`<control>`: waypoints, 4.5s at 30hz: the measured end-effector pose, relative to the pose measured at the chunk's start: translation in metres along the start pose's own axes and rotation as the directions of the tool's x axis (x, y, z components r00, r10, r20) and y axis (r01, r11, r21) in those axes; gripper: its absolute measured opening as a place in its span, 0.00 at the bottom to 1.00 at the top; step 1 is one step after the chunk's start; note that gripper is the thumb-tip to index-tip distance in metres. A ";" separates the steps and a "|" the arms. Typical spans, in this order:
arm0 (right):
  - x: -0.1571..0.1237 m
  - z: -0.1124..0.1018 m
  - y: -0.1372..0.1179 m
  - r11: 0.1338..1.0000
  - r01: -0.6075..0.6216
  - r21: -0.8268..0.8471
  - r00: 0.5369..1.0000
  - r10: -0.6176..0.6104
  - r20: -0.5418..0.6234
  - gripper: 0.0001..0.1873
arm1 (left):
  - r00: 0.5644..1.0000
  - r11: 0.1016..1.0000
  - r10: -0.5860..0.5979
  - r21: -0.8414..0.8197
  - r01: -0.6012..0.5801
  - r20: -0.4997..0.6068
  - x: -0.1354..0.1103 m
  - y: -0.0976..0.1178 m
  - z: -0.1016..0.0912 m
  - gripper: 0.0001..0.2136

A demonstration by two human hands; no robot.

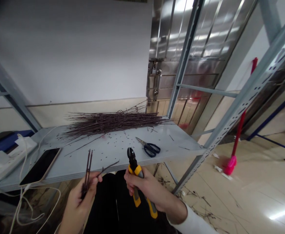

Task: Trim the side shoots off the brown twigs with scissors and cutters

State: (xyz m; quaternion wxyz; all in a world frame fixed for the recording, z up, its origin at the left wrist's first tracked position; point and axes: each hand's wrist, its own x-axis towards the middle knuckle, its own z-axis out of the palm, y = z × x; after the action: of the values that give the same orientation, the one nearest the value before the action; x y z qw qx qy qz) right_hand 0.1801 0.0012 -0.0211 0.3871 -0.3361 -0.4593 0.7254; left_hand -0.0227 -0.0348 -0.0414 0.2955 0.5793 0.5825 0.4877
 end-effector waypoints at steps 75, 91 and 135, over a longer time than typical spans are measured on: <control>0.039 -0.046 0.009 0.250 0.227 -0.941 0.545 -0.833 -0.090 0.08 | 0.932 0.897 -0.151 -0.350 0.269 0.329 0.011 0.019 -0.007 0.20; 0.025 -0.023 -0.013 -0.121 0.265 -0.957 0.445 -0.865 0.233 0.09 | 0.919 0.803 -0.135 -0.503 0.320 0.370 0.014 0.011 -0.011 0.18; 0.009 0.012 -0.041 -0.210 0.343 -0.916 0.360 -0.871 0.334 0.08 | 0.582 0.510 0.063 -0.527 0.679 0.811 0.025 0.013 -0.012 0.15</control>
State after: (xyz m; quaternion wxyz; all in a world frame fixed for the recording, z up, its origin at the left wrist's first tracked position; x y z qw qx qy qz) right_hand 0.1760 0.0157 0.0200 0.5120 -0.3487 -0.7761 -0.1182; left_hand -0.0323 -0.0150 -0.0194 0.8255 0.3931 0.2208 0.3396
